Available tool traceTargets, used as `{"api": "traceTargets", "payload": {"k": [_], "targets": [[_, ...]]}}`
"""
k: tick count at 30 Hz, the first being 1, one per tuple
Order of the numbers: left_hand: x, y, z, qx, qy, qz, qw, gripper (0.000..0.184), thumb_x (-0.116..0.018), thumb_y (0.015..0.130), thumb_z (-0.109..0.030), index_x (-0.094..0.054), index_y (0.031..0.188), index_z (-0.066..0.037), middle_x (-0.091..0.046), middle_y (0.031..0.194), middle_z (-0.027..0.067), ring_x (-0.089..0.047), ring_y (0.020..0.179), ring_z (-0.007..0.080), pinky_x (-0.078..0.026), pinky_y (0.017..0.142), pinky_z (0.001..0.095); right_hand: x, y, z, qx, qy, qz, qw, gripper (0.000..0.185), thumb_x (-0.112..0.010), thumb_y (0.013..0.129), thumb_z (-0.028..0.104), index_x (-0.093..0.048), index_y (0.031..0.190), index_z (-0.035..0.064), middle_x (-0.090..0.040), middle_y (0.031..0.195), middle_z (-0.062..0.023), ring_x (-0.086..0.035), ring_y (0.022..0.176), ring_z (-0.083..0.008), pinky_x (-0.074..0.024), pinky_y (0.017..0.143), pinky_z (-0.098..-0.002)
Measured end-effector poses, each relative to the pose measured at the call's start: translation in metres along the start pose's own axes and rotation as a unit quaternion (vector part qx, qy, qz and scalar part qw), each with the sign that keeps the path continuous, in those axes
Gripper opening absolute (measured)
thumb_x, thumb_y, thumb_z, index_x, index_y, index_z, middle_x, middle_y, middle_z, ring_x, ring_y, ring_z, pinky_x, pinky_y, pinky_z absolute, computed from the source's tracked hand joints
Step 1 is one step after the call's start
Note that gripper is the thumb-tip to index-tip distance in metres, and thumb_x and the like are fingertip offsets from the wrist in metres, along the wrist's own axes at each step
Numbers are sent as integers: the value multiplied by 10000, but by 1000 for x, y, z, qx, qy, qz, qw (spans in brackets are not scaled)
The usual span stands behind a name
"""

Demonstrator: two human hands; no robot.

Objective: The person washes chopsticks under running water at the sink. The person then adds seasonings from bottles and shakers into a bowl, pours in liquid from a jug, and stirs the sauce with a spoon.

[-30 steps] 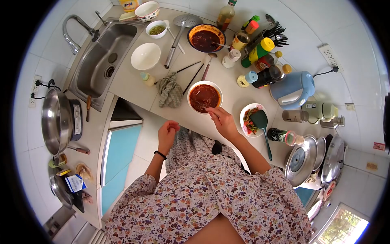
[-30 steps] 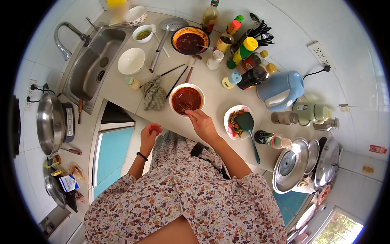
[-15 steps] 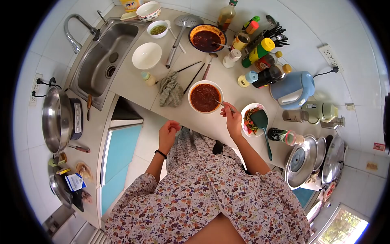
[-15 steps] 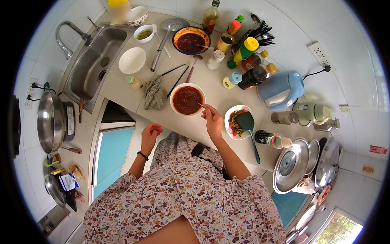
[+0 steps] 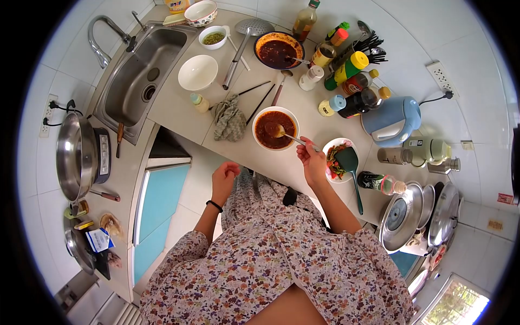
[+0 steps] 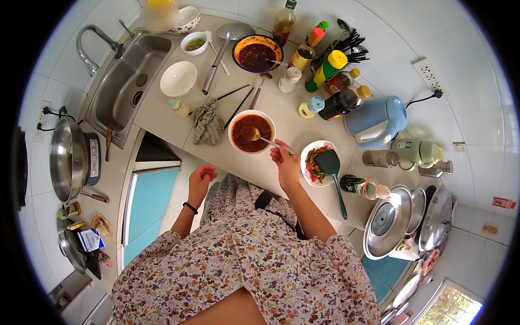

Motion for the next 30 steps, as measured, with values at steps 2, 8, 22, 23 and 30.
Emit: {"api": "traceTargets", "payload": {"k": [2, 8, 22, 23, 30], "targets": [[0, 1, -1, -2, 4, -1, 1000, 228, -369, 814, 35, -561, 931, 3, -612, 785, 62, -586, 746, 120, -467, 679, 235, -3, 1, 13, 33, -33, 6, 999, 276, -470, 915, 183, -555, 1079, -21, -592, 804, -52, -541, 693, -98, -451, 666, -211], [-15, 8, -12, -24, 23, 38, 999, 310, -384, 814, 33, -549, 1072, -13, -607, 922, 84, -588, 822, 136, -469, 703, 239, -24, -2, 53, 215, -289, 39, 932, 237, -478, 906, 123, -576, 1092, 14, -601, 841, -81, -570, 750, -130, -476, 687, -243], [-92, 48, -34, 130, -302, 142, 934, 673, -414, 892, -61, 1, 1405, -192, -475, 1165, 127, -568, 945, 216, -488, 841, 309, -5, 2, 21, 156, -341, 42, 926, 259, -454, 914, 131, -564, 1096, -16, -617, 828, -89, -583, 764, -126, -480, 717, -253], [-92, 48, -33, 130, -301, 144, 934, 673, -414, 892, -61, 1, 1405, -192, -475, 1165, 127, -568, 945, 216, -488, 841, 309, -4, 3, 17, 133, -324, 48, 936, 263, -451, 916, 138, -565, 1096, -15, -617, 828, -90, -582, 758, -126, -477, 713, -250], [-92, 46, -36, 131, -319, 124, 931, 673, -417, 885, -46, -19, 1403, -209, -491, 1151, 129, -584, 917, 213, -503, 819, 317, -3, -1, 0, 42, -249, 56, 966, 273, -453, 917, 160, -567, 1096, -13, -617, 830, -93, -580, 745, -128, -473, 704, -245]]}}
Point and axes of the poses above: each hand's wrist, its own y-axis towards the middle knuckle, its own x-axis out of the back of the hand, z = x × y, the point moved 9 cm from there along y, towards the middle knuckle
